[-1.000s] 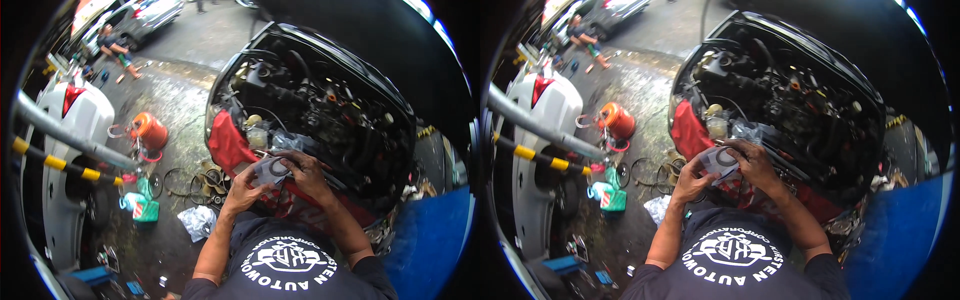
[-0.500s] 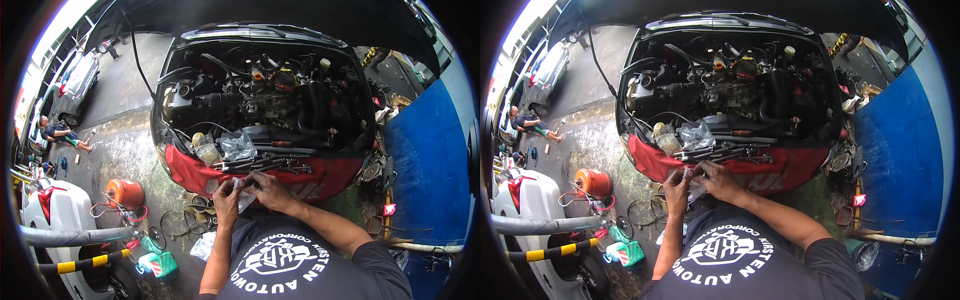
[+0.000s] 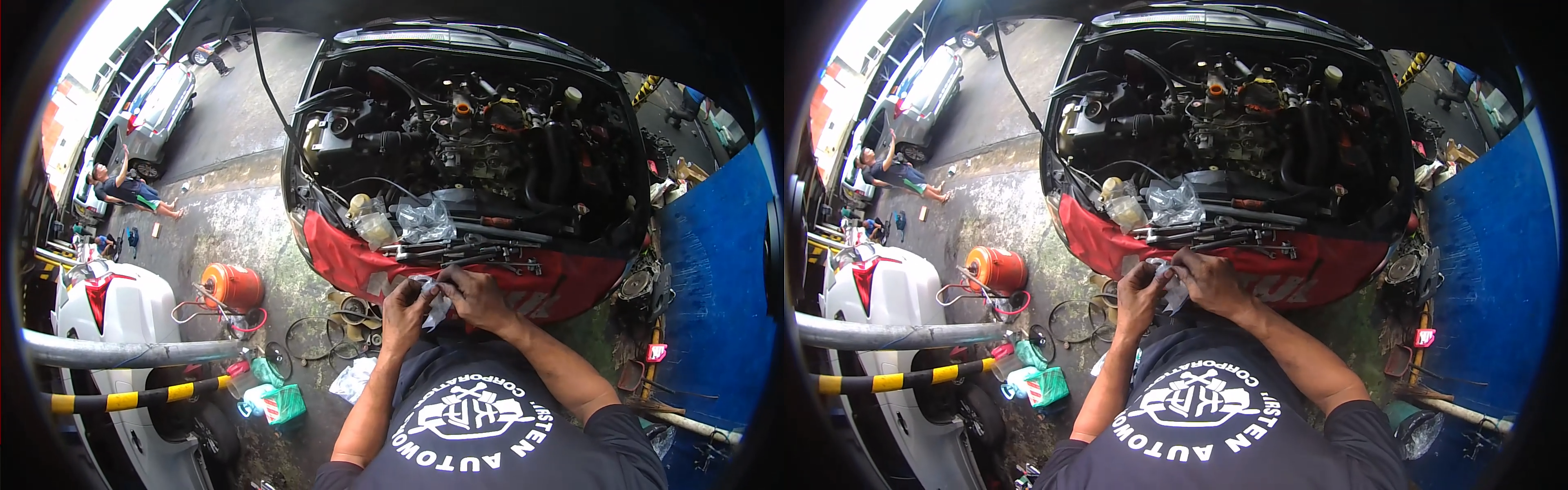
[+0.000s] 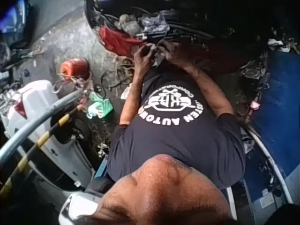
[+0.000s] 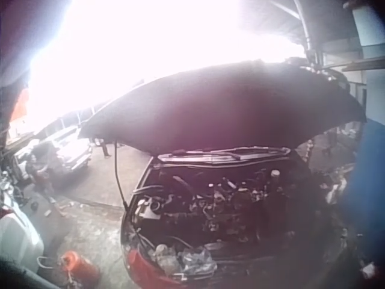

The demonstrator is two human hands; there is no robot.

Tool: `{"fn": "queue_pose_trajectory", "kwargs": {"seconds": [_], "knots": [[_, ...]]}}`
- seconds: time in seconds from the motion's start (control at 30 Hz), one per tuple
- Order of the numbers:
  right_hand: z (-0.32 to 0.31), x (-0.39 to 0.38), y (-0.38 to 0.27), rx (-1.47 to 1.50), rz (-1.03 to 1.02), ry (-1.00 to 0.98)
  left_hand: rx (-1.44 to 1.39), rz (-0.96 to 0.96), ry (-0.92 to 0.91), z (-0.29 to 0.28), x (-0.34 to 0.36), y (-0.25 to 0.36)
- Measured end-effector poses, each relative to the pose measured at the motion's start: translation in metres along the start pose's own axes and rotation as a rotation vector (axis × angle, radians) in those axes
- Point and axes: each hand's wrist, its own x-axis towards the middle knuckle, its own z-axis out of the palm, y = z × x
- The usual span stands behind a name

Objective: The recorder inspects and cleans mechanical engine parts, specifically seals and housings, before installing them.

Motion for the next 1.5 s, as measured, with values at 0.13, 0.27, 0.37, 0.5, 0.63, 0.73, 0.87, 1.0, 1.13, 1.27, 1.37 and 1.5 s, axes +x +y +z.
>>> {"fn": "queue_pose_trajectory", "kwargs": {"seconds": [0.13, 0.27, 0.37, 0.5, 0.63, 0.73, 0.87, 1.0, 1.13, 1.27, 1.37, 1.5], "knots": [[-0.008, 0.005, -0.006, 0.352, 0.314, -0.028, -0.022, 0.095, 0.039, 0.007, -0.002, 0.01], [-0.013, 0.008, 0.004, 0.558, 0.355, -0.094, -0.116, 0.079, 0.001, 0.003, 0.007, 0.008], [-0.016, 0.008, 0.012, 0.809, 0.462, -0.203, -0.194, 0.011, -0.002, -0.005, 0.012, 0.006], [-0.018, 0.007, 0.016, 0.799, 0.45, -0.163, -0.326, -0.034, -0.008, -0.005, 0.007, 0.012], [-0.014, 0.006, 0.013, 0.678, 0.467, -0.125, 0.084, 0.166, -0.013, 0.012, -0.007, 0.016], [-0.012, 0.005, -0.001, 0.436, 0.34, -0.095, 0.214, 0.227, 0.129, 0.013, -0.007, 0.011], [-0.009, 0.007, -0.003, 0.204, 0.082, -0.081, 0.179, 0.284, 0.153, 0.011, -0.006, 0.007], [-0.002, 0.011, 0.002, 0.13, -0.049, -0.095, 0.239, 0.277, 0.193, 0.011, -0.008, 0.007], [0.009, 0.015, -0.002, -0.009, -0.114, 0.086, 0.216, 0.207, 0.184, 0.005, -0.005, -0.003], [0.012, 0.018, 0.003, -0.055, -0.217, 0.011, 0.054, 0.252, 0.246, 0.004, -0.003, -0.008], [0.008, 0.021, -0.001, 0.136, -0.014, -0.053, 0.047, 0.232, 0.183, 0.001, -0.007, -0.008], [0.012, 0.019, 0.002, -0.016, -0.177, -0.035, 0.119, 0.248, 0.233, -0.001, -0.005, -0.011]]}}
